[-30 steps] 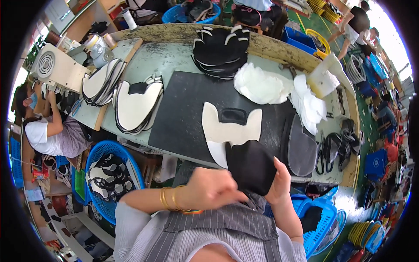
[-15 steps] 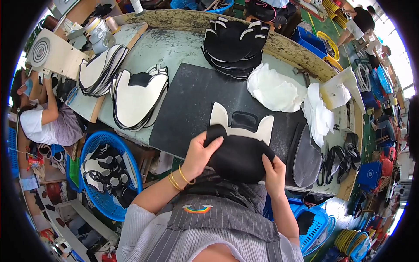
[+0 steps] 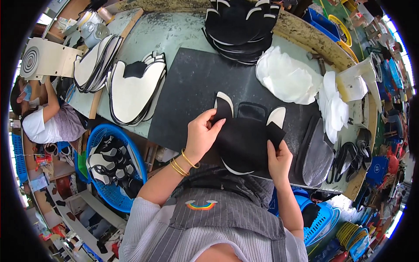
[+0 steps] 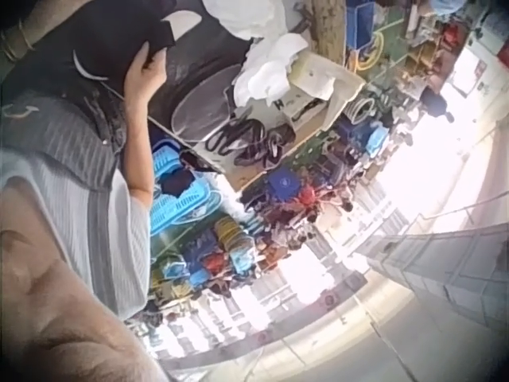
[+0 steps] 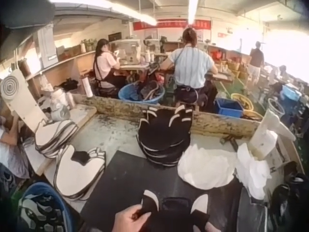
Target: Attaching lining or reinforcement pieces to shoe upper components in a factory environment.
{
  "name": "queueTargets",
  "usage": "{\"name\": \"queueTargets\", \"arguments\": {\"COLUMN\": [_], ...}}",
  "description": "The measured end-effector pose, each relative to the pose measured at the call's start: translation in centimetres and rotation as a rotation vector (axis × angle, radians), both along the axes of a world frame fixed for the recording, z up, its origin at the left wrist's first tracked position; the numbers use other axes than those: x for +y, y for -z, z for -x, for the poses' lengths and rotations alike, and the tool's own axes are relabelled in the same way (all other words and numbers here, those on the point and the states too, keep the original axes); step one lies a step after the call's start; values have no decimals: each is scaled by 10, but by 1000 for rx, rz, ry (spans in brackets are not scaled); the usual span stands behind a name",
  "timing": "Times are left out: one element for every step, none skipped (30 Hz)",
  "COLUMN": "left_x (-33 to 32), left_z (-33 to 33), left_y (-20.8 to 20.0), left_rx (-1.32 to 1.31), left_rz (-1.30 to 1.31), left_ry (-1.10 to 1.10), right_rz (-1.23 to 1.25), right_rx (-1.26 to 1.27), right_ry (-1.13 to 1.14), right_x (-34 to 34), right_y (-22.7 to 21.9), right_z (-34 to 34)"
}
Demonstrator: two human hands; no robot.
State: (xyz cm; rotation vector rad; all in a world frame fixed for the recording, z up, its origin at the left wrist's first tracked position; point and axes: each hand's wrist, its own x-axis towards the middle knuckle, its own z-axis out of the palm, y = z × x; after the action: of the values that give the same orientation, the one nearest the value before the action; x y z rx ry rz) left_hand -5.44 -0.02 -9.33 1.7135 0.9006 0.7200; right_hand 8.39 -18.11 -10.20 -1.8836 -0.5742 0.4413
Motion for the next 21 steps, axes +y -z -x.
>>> {"name": "queueTargets", "arguments": {"left_x": [1,0,0,-1,-3,-5,-6,-7,-8,-10,-21,-32,-50,-69,-81,-90,-91,-92,-93,-96,-95], "left_z": [0,0,-1,-2,-2,-3,-4,-5,-5,-6,-2,-1,-2,-3,-6,-6,-3,-4,-4,-1,1], "left_y": [2,2,1,0,-1,-3,-5,-8,-11,-16,-25,-28,-30,-36,-38,-37,-34,-31,-29,-29,-30], "left_rx": [6,13,31,47,47,95,141,136,201,261,270,243,186,173,202,234,230,269,310,303,282], "left_rz": [2,7,-9,-26,-26,-123,-221,-225,-475,-725,-694,-768,-680,-563,-582,-596,-598,-661,-725,-729,-709], "left_ry": [0,-2,-2,-2,-1,15,32,37,-39,-117,57,253,414,506,497,488,488,474,457,447,474], "right_rz": [-2,-5,-2,-1,49,97,95,110,125,122,133,142,129,124,82,44,239,237,186,133,49], "right_rx": [-13,-28,-40,-37,-70,-105,-108,-123,-138,-144,-128,-112,-83,-89,-58,-24,-85,-95,-189,-283,-262], "right_ry": [5,10,15,15,-2,-15,-11,-19,-24,-13,-15,-21,-13,-14,-30,-48,-85,-86,-86,-87,-86], "right_x": [1,2,5,5,5,5,4,3,2,2,3,4,6,8,11,19,24,25,25,24,17], "right_y": [-1,-3,-8,-10,-12,-13,-13,-11,-10,-11,-13,-14,-14,-14,-13,-22,-41,-42,-38,-31,-16], "right_z": [1,1,3,2,1,1,1,0,-1,-2,-2,-3,-4,-8,-13,-14,-18,-22,-27,-32,-41]}}
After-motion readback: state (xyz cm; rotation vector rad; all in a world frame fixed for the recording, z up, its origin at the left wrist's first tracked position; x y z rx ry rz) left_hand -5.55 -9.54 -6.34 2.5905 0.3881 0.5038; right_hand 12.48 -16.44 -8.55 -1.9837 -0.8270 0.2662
